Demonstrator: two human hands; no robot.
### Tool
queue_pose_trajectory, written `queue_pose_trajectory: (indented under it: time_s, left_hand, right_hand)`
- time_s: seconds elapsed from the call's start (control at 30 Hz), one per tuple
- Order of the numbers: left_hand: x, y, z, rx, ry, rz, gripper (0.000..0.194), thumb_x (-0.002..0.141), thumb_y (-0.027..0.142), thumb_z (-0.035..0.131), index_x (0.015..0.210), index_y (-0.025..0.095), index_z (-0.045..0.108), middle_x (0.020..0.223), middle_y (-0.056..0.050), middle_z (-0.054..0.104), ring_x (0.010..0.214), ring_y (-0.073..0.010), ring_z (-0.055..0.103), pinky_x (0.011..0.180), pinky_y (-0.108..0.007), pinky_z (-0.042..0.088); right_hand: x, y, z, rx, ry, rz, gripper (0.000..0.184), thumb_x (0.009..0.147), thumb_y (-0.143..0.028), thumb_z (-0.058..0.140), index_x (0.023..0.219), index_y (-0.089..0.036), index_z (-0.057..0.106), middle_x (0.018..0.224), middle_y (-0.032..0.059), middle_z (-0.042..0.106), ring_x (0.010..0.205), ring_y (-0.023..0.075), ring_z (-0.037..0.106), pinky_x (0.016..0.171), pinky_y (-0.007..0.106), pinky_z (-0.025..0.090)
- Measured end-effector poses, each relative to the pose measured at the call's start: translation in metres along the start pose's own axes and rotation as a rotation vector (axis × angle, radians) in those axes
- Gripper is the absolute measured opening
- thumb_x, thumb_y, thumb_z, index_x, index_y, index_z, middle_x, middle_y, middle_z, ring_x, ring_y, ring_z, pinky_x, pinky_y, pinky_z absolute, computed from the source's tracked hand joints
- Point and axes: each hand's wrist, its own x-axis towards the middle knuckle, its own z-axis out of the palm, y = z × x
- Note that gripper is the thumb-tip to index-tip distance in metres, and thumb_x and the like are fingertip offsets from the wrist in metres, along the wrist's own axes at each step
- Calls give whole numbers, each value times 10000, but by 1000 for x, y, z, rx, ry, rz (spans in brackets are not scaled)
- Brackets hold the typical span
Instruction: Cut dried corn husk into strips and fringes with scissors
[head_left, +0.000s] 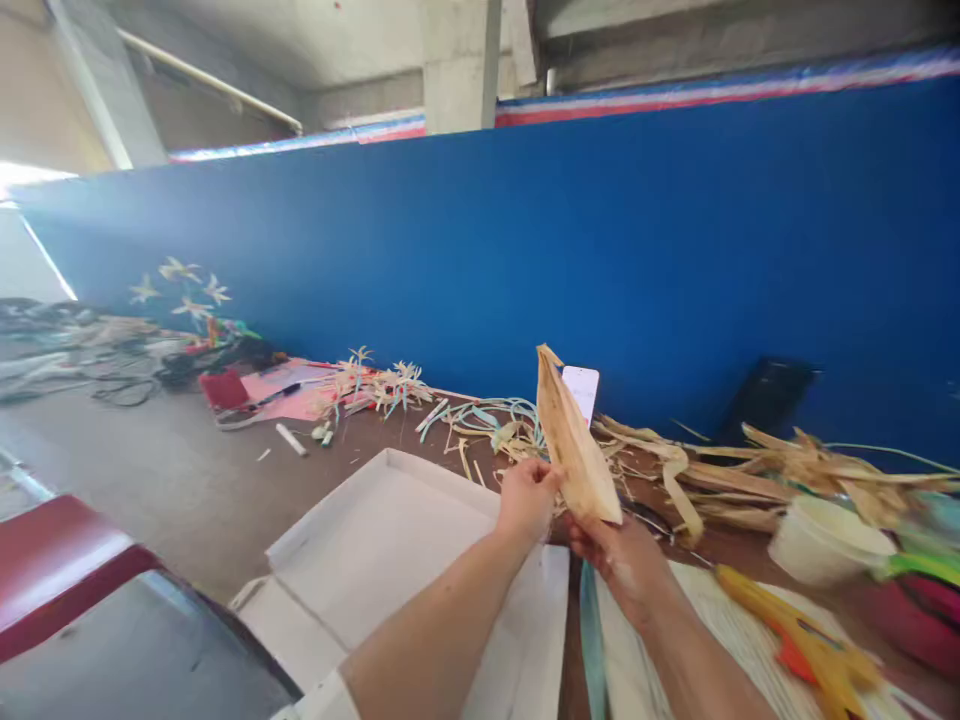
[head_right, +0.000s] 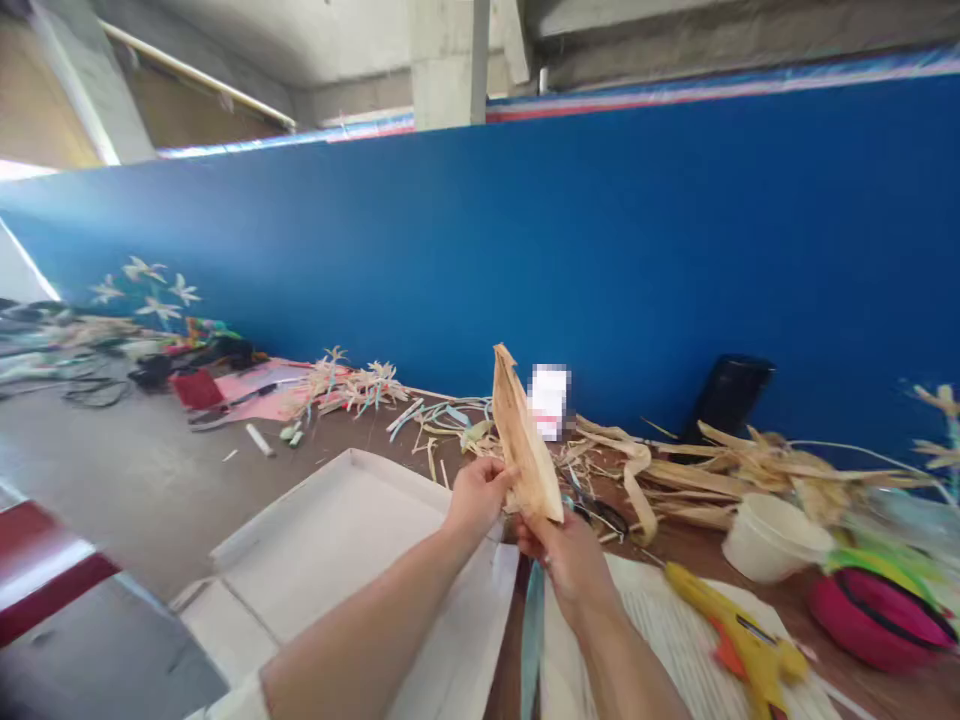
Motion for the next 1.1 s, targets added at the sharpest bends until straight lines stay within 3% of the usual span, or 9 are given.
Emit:
queue_pose_trajectory:
  time_s: [0.2, 0.33, 0.57, 0.83, 1.1]
  left_hand:
    - [-5, 11, -6, -345, -175, -240, 388, 543, 452, 732, 632, 142, 517, 477, 50, 425, 401, -33, 321, 387, -181, 163]
    - [-6, 17, -8, -387, -242, -304, 435, 497, 462, 767, 642, 126, 531, 495, 45, 425, 430, -29, 342, 396, -169, 180]
    - [-8, 17, -7, -293, -291, -303, 387, 472, 401, 788, 626, 136, 551, 470, 48, 443, 414, -38, 347, 379, -179, 175]
    - [-8, 20, -6, -249, -228, -272, 303, 525, 330, 768, 591, 128, 552, 506, 34, 488, 416, -37, 370, 403, -192, 237]
    - [-9, 19, -4, -167, -213, -239, 232, 598, 284, 719, 582, 135, 542, 465, 48, 452, 390, -41, 347, 404, -198, 256]
  right_hand:
    - [-6, -7, 0, 9, -17, -14, 299, 534, -354, 818, 739, -166, 709, 659, 13, 674, 590, 106, 570, 551, 203, 496]
    - [-7, -8, -1, 9, 19, -13, 307, 546, -327, 816, 785, -168, 706, 697, 17, 681, 609, 108, 578, 518, 186, 487]
    - [-7, -8, 0, 16, 85, -15, 341, 546, -295, 820, 833, -164, 690, 714, 14, 675, 609, 109, 586, 485, 175, 482]
    - [-4, -7, -2, 47, 90, -5, 351, 639, -402, 749, 893, -175, 666, 733, 20, 673, 582, 115, 604, 450, 187, 489]
    - [-4, -6, -1, 33, 113, -10, 344, 602, -353, 785, 863, -160, 669, 669, -3, 652, 556, 100, 581, 441, 174, 476]
